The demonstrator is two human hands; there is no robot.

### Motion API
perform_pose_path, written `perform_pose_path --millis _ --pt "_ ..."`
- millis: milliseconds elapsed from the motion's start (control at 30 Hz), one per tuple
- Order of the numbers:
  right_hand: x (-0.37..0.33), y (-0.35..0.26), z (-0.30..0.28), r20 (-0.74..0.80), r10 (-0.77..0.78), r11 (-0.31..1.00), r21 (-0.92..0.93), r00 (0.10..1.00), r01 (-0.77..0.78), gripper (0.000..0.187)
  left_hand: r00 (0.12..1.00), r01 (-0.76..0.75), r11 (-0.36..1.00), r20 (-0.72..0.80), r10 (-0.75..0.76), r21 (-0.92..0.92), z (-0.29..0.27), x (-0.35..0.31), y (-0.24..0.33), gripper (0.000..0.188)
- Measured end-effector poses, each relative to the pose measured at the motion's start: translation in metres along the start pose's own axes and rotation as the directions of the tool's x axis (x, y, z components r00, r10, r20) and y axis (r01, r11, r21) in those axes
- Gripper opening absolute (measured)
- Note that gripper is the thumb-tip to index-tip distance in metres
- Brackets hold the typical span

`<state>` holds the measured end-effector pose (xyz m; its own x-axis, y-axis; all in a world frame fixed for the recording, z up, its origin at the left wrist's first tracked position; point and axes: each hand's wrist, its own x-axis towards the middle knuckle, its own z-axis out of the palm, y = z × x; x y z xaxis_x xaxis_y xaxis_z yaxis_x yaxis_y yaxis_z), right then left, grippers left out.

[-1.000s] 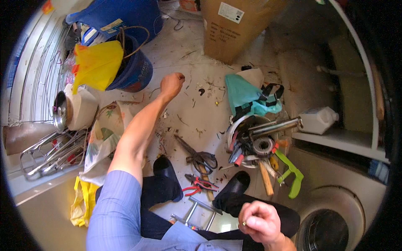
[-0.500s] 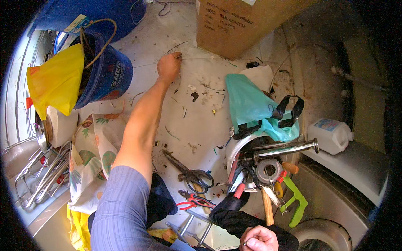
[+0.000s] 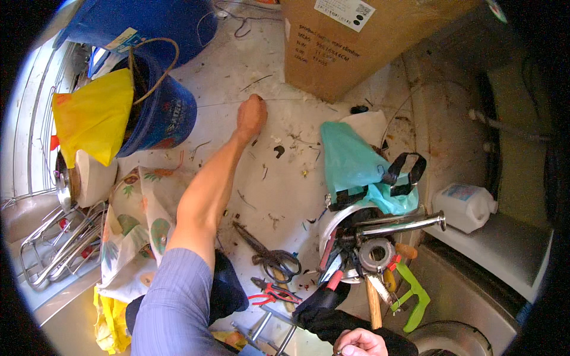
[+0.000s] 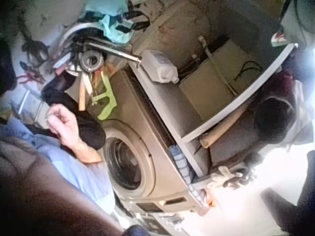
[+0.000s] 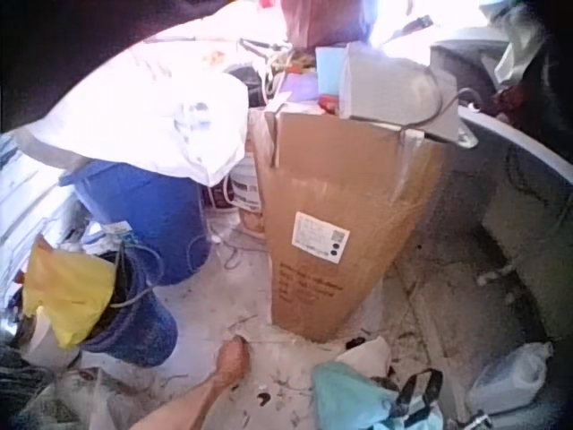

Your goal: The person manipulates a small metal mechanical component by hand, removing internal pieces and using pliers to pull apart components.

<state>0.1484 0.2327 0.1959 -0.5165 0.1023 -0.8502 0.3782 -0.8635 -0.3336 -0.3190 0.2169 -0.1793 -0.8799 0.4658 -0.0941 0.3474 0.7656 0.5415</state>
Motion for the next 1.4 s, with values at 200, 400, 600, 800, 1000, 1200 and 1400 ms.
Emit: perform_pose_path --millis 200,400,600,800,1000,1200,1400 --pt "-0.018 0.006 0.005 0.19 -0.132 0.991 0.037 0.973 0.127 0.02 0.894 0.449 0.215 0.438 -0.099 -0.868 -0.059 -0.125 0.082 0.028" --pt "-0.038 0.019 0.005 0.278 -0.301 0.953 0.058 0.912 0.296 0.009 0.776 0.63 -0.036 0.626 0.073 -0.776 -0.166 -0.264 0.175 0.02" --pt "-0.062 0.034 0.023 0.225 -0.468 0.872 -0.04 0.854 0.488 0.008 0.715 0.68 -0.075 0.636 0.29 -0.73 -0.266 -0.378 0.214 0.019" --pt "-0.075 0.042 0.022 0.382 -0.478 0.846 -0.041 0.791 0.531 0.008 0.694 0.685 0.028 0.664 0.276 -0.728 -0.329 -0.457 0.226 0.02" --pt "-0.073 0.059 0.018 0.468 -0.463 0.851 -0.005 0.753 0.526 0.008 0.68 0.709 -0.034 0.67 0.298 -0.704 -0.335 -0.496 0.216 0.02" --pt "-0.071 0.066 0.017 0.446 -0.462 0.819 -0.116 0.766 0.562 0.002 0.704 0.698 -0.022 0.681 0.204 -0.715 -0.326 -0.504 0.21 0.019" --pt "-0.072 0.063 0.021 0.426 -0.393 0.83 -0.218 0.815 0.514 0.004 0.835 0.53 0.067 0.534 0.133 -0.845 -0.32 -0.507 0.209 0.016"
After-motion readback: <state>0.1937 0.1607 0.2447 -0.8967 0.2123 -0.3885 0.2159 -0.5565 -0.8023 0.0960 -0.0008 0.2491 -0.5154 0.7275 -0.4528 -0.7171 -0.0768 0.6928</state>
